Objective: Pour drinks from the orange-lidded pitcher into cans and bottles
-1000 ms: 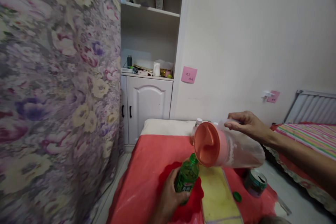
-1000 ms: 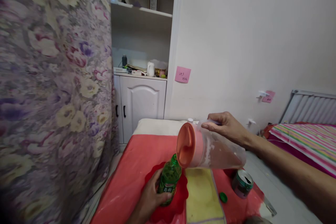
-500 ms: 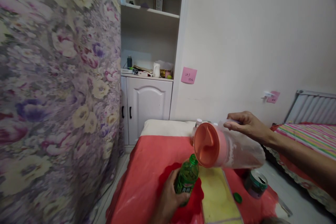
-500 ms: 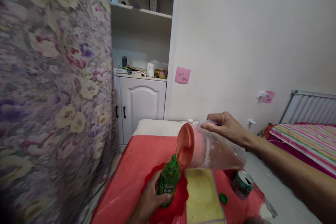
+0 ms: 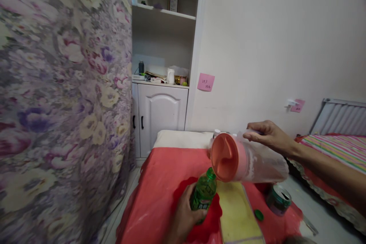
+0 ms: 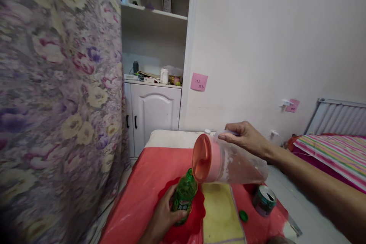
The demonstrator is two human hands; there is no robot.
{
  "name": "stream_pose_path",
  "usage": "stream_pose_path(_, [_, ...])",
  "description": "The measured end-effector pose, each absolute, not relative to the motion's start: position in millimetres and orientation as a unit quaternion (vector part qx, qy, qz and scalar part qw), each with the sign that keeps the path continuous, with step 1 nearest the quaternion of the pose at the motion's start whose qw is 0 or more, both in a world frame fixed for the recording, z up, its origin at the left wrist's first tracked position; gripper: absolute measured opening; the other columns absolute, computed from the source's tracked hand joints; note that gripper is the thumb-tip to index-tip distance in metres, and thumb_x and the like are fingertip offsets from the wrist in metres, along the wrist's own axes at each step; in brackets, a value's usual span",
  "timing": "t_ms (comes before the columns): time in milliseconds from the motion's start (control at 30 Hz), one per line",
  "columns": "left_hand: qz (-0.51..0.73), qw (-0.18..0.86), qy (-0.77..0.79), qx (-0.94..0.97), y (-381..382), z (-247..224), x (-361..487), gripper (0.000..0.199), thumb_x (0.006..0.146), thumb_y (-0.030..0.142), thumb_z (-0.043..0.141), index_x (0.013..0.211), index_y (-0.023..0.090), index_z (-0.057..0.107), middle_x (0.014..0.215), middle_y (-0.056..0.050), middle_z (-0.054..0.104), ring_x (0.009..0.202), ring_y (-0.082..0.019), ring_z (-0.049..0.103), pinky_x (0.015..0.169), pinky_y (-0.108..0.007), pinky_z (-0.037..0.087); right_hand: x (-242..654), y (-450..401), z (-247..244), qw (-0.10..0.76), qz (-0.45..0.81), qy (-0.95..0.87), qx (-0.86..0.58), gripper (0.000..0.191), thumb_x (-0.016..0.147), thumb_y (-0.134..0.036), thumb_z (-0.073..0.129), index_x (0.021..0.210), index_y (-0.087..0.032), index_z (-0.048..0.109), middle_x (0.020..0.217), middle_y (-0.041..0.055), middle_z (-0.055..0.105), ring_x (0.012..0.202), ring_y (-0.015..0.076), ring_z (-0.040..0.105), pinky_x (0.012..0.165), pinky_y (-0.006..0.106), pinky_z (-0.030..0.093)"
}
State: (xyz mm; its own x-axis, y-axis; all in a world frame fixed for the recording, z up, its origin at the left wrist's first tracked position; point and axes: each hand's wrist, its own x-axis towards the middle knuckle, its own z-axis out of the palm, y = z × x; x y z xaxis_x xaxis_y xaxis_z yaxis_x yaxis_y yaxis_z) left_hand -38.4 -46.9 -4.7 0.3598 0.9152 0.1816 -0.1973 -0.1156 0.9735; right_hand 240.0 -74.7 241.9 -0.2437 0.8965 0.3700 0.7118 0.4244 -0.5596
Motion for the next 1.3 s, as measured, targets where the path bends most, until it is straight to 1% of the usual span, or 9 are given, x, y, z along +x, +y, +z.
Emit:
stream_pose_path(200, [0.469, 0.593, 0.318, 0.573, -46.9, -6.0, -38.1, 0.073, 0.050, 0.011, 0.072, 0.122, 0.016, 0.063, 0.115, -0.012, 0.073, 0.114, -0.035, 0.064, 0.099, -0.042, 0.048, 241.2, -74.3, 241.8, 0.335, 0.147, -0.777, -0.513, 0.046, 0.091, -0.055, 0.062, 0.063, -0.020, 0.048, 0.061, -0.0063, 0.034, 0.057, 0.0108, 0.030, 0.053, 0.027, 0.023])
stream_pose_path(467, [0.467, 0.591, 0.319, 0.575, -45.5, -7.9, -38.5, 0.073, 0.050, 0.012, 0.073, 0.122, 0.016, 0.063, 0.114, -0.011, 0.073, 0.110, -0.034, 0.065, 0.098, -0.041, 0.048, 241.5, -73.3, 243.2, 0.331, 0.148, -0.776, -0.516, 0.048, 0.092, -0.056, 0.061, 0.063, -0.020, 0.047, 0.061, -0.0067, 0.032, 0.057, 0.0104, 0.029, 0.053, 0.027, 0.021])
stream_pose_path(633, [0.469, 0.589, 0.326, 0.572, -47.1, -6.9, -38.1, 0.069, 0.049, 0.011, 0.072, 0.117, 0.017, 0.064, 0.108, -0.009, 0.074, 0.109, -0.034, 0.066, 0.095, -0.040, 0.049, 243.0, -72.6, 242.7, 0.330, 0.138, -0.778, -0.516, 0.047, 0.092, -0.054, 0.061, 0.064, -0.020, 0.048, 0.061, -0.0064, 0.033, 0.058, 0.0108, 0.030, 0.053, 0.027, 0.022])
stream_pose_path(833, [0.468, 0.591, 0.312, 0.577, -45.9, -11.1, -38.3, 0.071, 0.050, 0.008, 0.070, 0.120, 0.021, 0.064, 0.110, -0.006, 0.076, 0.106, -0.031, 0.067, 0.092, -0.038, 0.051, 243.9, -73.7, 244.2, 0.323, 0.132, -0.781, -0.518, 0.047, 0.092, -0.056, 0.061, 0.065, -0.020, 0.050, 0.062, -0.0061, 0.035, 0.058, 0.0110, 0.032, 0.053, 0.027, 0.023])
stream_pose_path(1000, [0.466, 0.577, 0.343, 0.576, -45.2, -9.6, -38.5, 0.071, 0.049, 0.006, 0.068, 0.119, 0.018, 0.064, 0.111, -0.008, 0.075, 0.109, -0.032, 0.067, 0.094, -0.038, 0.050, 243.5, -74.1, 245.8, 0.326, 0.141, -0.778, -0.519, 0.047, 0.092, -0.056, 0.061, 0.065, -0.020, 0.050, 0.061, -0.0062, 0.035, 0.058, 0.0109, 0.032, 0.052, 0.026, 0.024])
stream_pose_path(1167, [0.466, 0.583, 0.327, 0.580, -45.0, -9.8, -39.2, 0.073, 0.050, 0.008, 0.069, 0.121, 0.018, 0.063, 0.116, -0.009, 0.074, 0.112, -0.033, 0.065, 0.097, -0.039, 0.049, 244.1, -73.7, 246.2, 0.329, 0.140, -0.778, -0.516, 0.045, 0.090, -0.055, 0.063, 0.064, -0.020, 0.051, 0.061, -0.0059, 0.035, 0.057, 0.0111, 0.032, 0.052, 0.026, 0.024])
stream_pose_path(1300, [0.464, 0.578, 0.331, 0.583, -44.8, -9.7, -39.2, 0.072, 0.050, 0.008, 0.069, 0.121, 0.017, 0.063, 0.115, -0.010, 0.075, 0.111, -0.033, 0.066, 0.097, -0.039, 0.048, 243.5, -74.3, 247.2, 0.327, 0.133, -0.778, -0.519, 0.045, 0.089, -0.056, 0.063, 0.064, -0.020, 0.053, 0.060, -0.0056, 0.036, 0.057, 0.0114, 0.033, 0.051, 0.026, 0.025])
